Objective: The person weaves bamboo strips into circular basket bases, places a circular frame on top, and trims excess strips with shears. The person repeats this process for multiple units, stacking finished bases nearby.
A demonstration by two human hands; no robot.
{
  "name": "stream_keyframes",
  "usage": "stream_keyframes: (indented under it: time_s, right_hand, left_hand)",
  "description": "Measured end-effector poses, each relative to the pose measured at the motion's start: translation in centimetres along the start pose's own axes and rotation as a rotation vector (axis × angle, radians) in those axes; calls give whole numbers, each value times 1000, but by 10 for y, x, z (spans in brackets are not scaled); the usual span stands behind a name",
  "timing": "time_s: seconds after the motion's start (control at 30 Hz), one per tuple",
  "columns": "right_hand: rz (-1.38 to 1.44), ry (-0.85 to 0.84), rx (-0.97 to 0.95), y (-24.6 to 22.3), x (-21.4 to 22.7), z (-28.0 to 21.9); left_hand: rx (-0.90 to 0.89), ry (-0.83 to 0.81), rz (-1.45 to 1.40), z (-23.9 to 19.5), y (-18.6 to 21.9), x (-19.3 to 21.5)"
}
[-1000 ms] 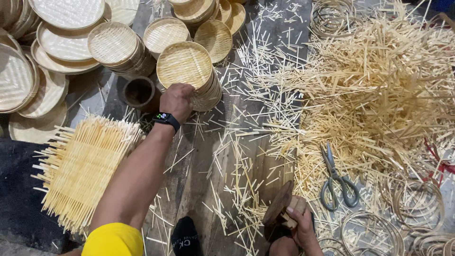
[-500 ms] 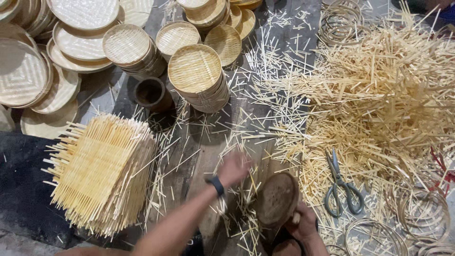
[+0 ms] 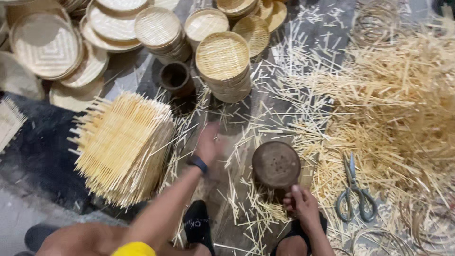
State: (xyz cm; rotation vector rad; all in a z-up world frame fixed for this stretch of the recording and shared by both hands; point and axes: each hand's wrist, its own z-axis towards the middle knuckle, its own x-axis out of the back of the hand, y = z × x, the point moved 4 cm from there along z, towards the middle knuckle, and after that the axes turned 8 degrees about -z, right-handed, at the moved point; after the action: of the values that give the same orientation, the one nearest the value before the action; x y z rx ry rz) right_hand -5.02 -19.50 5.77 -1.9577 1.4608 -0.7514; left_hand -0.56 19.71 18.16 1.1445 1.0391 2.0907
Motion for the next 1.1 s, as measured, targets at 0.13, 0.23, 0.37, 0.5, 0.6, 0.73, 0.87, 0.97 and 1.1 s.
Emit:
stream_keyframes:
  time_s: [0.13, 0.23, 0.37, 0.5, 0.6, 0.73, 0.87, 0.97, 1.1]
  right_hand:
    - [131, 42, 174, 39, 13, -1]
    - [45, 88, 205, 53, 18, 6]
    - [7, 73, 197, 52, 14, 10]
    - [-17, 69, 221, 44, 15, 9]
    - [37, 61, 237, 41, 12, 3]
    - [8, 83, 199, 40, 10, -1]
    - [33, 74, 212, 37, 12, -1]
    - [47, 64, 227, 40, 15, -4]
    - [30, 66, 261, 39, 12, -1]
  left_hand:
    - [503, -232, 958, 54, -35, 141]
    - [712, -398, 1060, 49, -42, 211]
    - [786, -467, 889, 38, -63, 249]
    - [629, -328, 695, 46, -88, 283]
    - [641, -284, 619, 50, -90, 304]
    - [707, -545, 947, 29, -75, 287]
    - [883, -667, 993, 6, -73, 274]
    - [826, -664, 912, 2, -86, 288]
    - [628, -353, 347, 18, -79, 315]
